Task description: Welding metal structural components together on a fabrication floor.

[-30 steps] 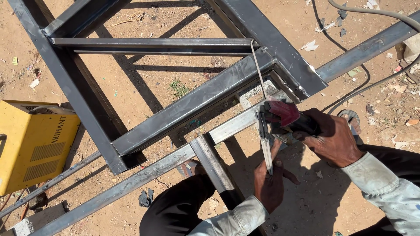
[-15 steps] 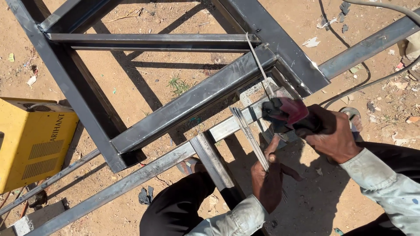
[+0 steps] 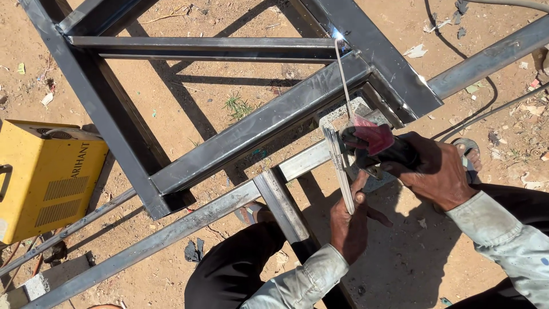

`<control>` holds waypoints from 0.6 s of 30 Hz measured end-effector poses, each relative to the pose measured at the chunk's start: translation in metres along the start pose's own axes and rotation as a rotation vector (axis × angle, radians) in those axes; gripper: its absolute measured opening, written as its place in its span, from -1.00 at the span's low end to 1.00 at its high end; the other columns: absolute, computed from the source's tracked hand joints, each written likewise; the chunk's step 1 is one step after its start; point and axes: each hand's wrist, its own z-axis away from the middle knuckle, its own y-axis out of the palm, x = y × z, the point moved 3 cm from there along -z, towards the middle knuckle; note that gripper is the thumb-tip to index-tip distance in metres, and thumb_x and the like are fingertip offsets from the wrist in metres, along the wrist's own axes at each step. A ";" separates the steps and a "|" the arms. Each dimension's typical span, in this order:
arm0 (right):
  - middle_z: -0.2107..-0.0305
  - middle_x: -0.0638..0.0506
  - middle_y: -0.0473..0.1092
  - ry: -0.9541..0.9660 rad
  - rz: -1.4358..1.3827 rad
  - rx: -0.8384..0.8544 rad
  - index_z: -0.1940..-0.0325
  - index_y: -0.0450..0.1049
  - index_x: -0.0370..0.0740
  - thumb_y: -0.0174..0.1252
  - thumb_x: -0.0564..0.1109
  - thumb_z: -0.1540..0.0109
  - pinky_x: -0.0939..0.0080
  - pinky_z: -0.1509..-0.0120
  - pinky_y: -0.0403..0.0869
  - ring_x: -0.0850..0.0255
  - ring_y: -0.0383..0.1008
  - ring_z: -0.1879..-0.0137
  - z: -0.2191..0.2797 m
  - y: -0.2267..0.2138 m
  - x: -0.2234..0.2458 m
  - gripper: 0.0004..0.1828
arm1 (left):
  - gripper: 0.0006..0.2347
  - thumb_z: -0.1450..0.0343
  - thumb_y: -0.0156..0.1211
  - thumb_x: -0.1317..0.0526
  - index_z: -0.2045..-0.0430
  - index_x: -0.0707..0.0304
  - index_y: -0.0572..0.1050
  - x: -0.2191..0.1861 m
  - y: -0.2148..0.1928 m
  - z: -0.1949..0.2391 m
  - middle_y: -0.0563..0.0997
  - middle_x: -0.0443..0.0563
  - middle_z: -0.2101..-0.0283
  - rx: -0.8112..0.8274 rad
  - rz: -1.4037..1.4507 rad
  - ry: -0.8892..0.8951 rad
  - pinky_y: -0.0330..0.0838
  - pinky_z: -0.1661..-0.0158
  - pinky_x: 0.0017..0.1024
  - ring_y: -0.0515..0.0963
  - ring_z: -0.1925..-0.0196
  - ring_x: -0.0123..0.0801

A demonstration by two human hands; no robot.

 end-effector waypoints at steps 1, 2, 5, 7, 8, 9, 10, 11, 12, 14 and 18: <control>0.57 -0.09 0.48 -0.001 -0.001 0.003 0.05 0.54 -0.26 0.46 0.13 -0.02 0.07 0.38 0.44 0.06 0.51 0.52 0.001 -0.001 0.000 -0.43 | -0.29 -0.59 -0.21 -0.22 -0.45 0.51 0.10 0.000 0.000 0.003 0.53 0.08 -0.17 -0.003 0.001 -0.002 0.52 -0.10 -0.30 0.69 0.42 -0.29; 0.51 -0.10 0.51 -0.058 -0.041 -0.020 0.03 0.53 -0.26 0.44 0.08 -0.02 0.08 0.35 0.47 0.07 0.55 0.45 0.003 -0.002 0.001 -0.45 | -0.29 -0.60 -0.21 -0.22 -0.48 0.48 0.12 0.002 0.001 0.005 0.57 0.27 0.10 0.005 -0.002 -0.044 0.53 -0.01 -0.31 0.70 0.39 -0.30; 0.44 -0.11 0.54 -0.119 -0.029 -0.030 0.02 0.52 -0.26 0.43 0.01 0.01 0.08 0.31 0.50 0.06 0.59 0.39 0.004 -0.004 0.000 -0.46 | -0.28 -0.58 -0.19 -0.22 -0.48 0.47 0.11 0.007 0.004 0.005 0.48 0.38 -0.04 0.015 0.058 -0.069 0.58 0.15 -0.31 0.69 0.37 -0.29; 0.44 -0.11 0.55 -0.118 0.021 -0.011 0.03 0.51 -0.27 0.44 -0.01 0.05 0.07 0.30 0.51 0.04 0.59 0.39 0.006 -0.003 -0.003 -0.44 | -0.28 -0.56 -0.17 -0.21 -0.46 0.48 0.08 0.011 0.005 0.005 0.34 0.30 -0.45 0.015 0.122 -0.058 0.62 0.22 -0.30 0.68 0.37 -0.27; 0.44 -0.11 0.55 -0.119 0.032 -0.007 0.02 0.51 -0.28 0.45 -0.02 0.05 0.07 0.30 0.51 0.03 0.59 0.39 0.007 -0.002 -0.005 -0.43 | -0.29 -0.58 -0.17 -0.21 -0.47 0.48 0.10 0.013 0.005 0.005 0.40 0.34 -0.40 0.021 0.123 -0.055 0.63 0.23 -0.31 0.69 0.36 -0.28; 0.44 -0.12 0.55 -0.119 0.042 -0.003 0.01 0.50 -0.30 0.45 -0.03 0.05 0.07 0.29 0.52 0.03 0.59 0.38 0.007 -0.002 -0.006 -0.42 | -0.29 -0.60 -0.17 -0.21 -0.49 0.49 0.12 0.016 0.006 0.006 0.47 0.38 -0.35 0.027 0.125 -0.053 0.65 0.23 -0.32 0.69 0.35 -0.29; 0.44 -0.12 0.55 -0.117 0.041 -0.003 0.01 0.50 -0.30 0.45 -0.03 0.05 0.07 0.29 0.52 0.03 0.59 0.38 0.008 -0.001 -0.009 -0.42 | -0.29 -0.60 -0.17 -0.21 -0.49 0.49 0.12 0.013 0.007 0.005 0.47 0.38 -0.35 0.028 0.124 -0.055 0.65 0.23 -0.32 0.69 0.35 -0.29; 0.44 -0.11 0.55 -0.103 0.050 0.007 0.00 0.51 -0.30 0.45 -0.03 0.05 0.08 0.31 0.52 0.04 0.59 0.40 0.008 0.000 -0.013 -0.41 | -0.30 -0.58 -0.18 -0.20 -0.47 0.48 0.12 0.010 0.008 0.004 0.45 0.36 -0.36 0.026 0.122 -0.062 0.65 0.27 -0.30 0.69 0.35 -0.29; 0.44 -0.09 0.56 -0.089 0.059 0.017 0.00 0.51 -0.31 0.44 -0.02 0.05 0.10 0.32 0.53 0.06 0.59 0.41 0.009 0.001 -0.016 -0.40 | -0.30 -0.56 -0.19 -0.20 -0.45 0.47 0.13 0.007 0.010 0.003 0.42 0.33 -0.37 0.023 0.119 -0.070 0.65 0.30 -0.27 0.68 0.36 -0.29; 0.41 -0.11 0.56 -0.106 0.060 0.002 0.01 0.51 -0.31 0.46 0.04 0.05 0.09 0.33 0.52 0.05 0.59 0.40 0.007 -0.001 -0.014 -0.39 | -0.31 -0.57 -0.20 -0.20 -0.46 0.46 0.12 0.007 0.009 0.002 0.44 0.33 -0.37 0.028 0.079 -0.068 0.66 0.28 -0.26 0.69 0.37 -0.28; 0.43 -0.09 0.57 -0.088 0.085 0.040 0.05 0.53 -0.30 0.45 0.12 -0.02 0.09 0.37 0.51 0.06 0.59 0.44 0.005 -0.004 -0.008 -0.41 | -0.33 -0.60 -0.25 -0.20 -0.47 0.42 0.12 0.015 0.007 0.003 0.41 0.32 -0.39 0.020 -0.005 -0.031 0.69 0.16 -0.25 0.70 0.41 -0.26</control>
